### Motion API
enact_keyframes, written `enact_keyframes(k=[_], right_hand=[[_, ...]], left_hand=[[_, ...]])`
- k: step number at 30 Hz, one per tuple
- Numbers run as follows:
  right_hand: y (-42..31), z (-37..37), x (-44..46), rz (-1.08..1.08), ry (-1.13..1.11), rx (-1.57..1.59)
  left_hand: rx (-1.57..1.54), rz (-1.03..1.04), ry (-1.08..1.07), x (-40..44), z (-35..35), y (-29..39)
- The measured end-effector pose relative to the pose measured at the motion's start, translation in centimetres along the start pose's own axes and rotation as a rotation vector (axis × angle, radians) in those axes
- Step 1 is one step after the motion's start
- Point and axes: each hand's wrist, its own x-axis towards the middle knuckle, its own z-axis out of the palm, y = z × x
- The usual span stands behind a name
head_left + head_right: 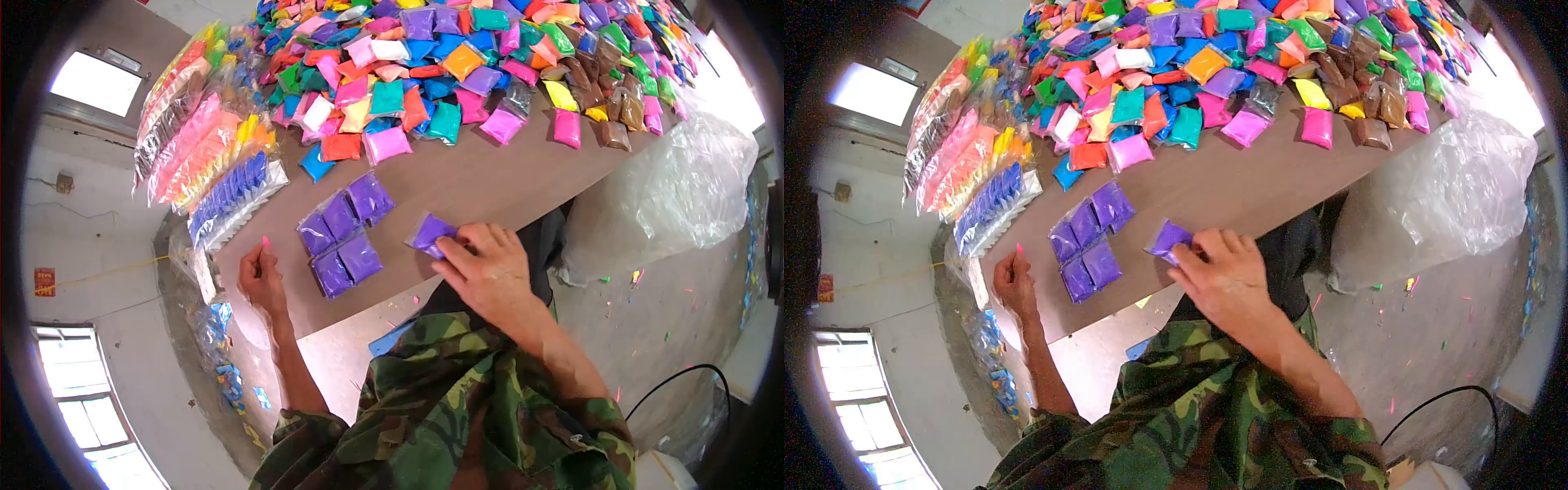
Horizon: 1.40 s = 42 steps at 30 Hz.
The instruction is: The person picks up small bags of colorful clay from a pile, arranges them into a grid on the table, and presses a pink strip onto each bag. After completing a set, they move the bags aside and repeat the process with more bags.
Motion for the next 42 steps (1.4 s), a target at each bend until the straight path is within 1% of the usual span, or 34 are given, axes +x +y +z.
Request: enact_keyframes(k=[5,8,9,11,16,23,25,27,29,31,32,33,36,39,40,42], right_hand=[[-3.1,2.5,1.2,0.017,-0.016,0.003],[-3.8,3.4,1.6,-0.012,-0.043,0.041],[-4.0,3.7,1.6,-0.022,-0.045,0.048],[-4.1,4.2,1.8,-0.031,-0.039,0.052],[-4.2,4.6,2.1,-0.023,-0.051,0.051],[-3.9,4.5,2.3,-0.031,-0.047,0.095],[-3.8,4.4,2.2,-0.024,-0.065,0.078],[-3.5,4.9,1.9,-0.018,-0.084,0.13],[-3.2,5.2,1.7,-0.022,-0.103,0.164],[-3.0,5.2,1.5,-0.033,-0.061,0.221],[-2.7,5.1,1.5,-0.045,-0.04,0.26],[-2.3,4.5,1.5,-0.014,-0.032,0.289],[-1.2,2.6,2.1,0.071,-0.003,0.349],[0.9,0.0,2.5,0.194,0.027,0.367],[1.8,-0.6,2.6,0.206,0.065,0.361],[3.7,-1.6,2.9,0.229,0.14,0.357]], left_hand=[[0.004,-0.033,0.062,-0.3,-1.0,-3.8],[-0.055,-0.048,0.051,-0.6,-1.1,-5.0],[-0.021,-0.082,0.034,-0.7,-1.2,-5.2],[0.045,-0.145,0.005,-0.7,-1.2,-3.0],[0.097,-0.141,0.007,-0.9,-1.2,-1.6],[0.121,-0.146,0.006,-0.8,-1.3,-3.5],[0.157,0.036,0.02,-0.5,-1.7,-6.4],[0.159,-0.027,0.011,-0.2,-1.6,-6.9],[0.075,-0.016,-0.042,0.1,-2.0,-7.5],[0.157,0.064,-0.02,1.1,-2.1,-10.9],[0.105,0.046,-0.012,1.3,-1.9,-11.7],[0.059,0.028,-0.002,1.5,-1.8,-12.2],[0.176,0.049,-0.023,1.9,-2.2,-11.5],[0.282,0.139,0.002,1.8,-2.1,-10.9],[0.18,0.091,0.012,1.6,-1.6,-10.2],[0.215,0.005,0.019,1.4,-1.2,-8.5]])
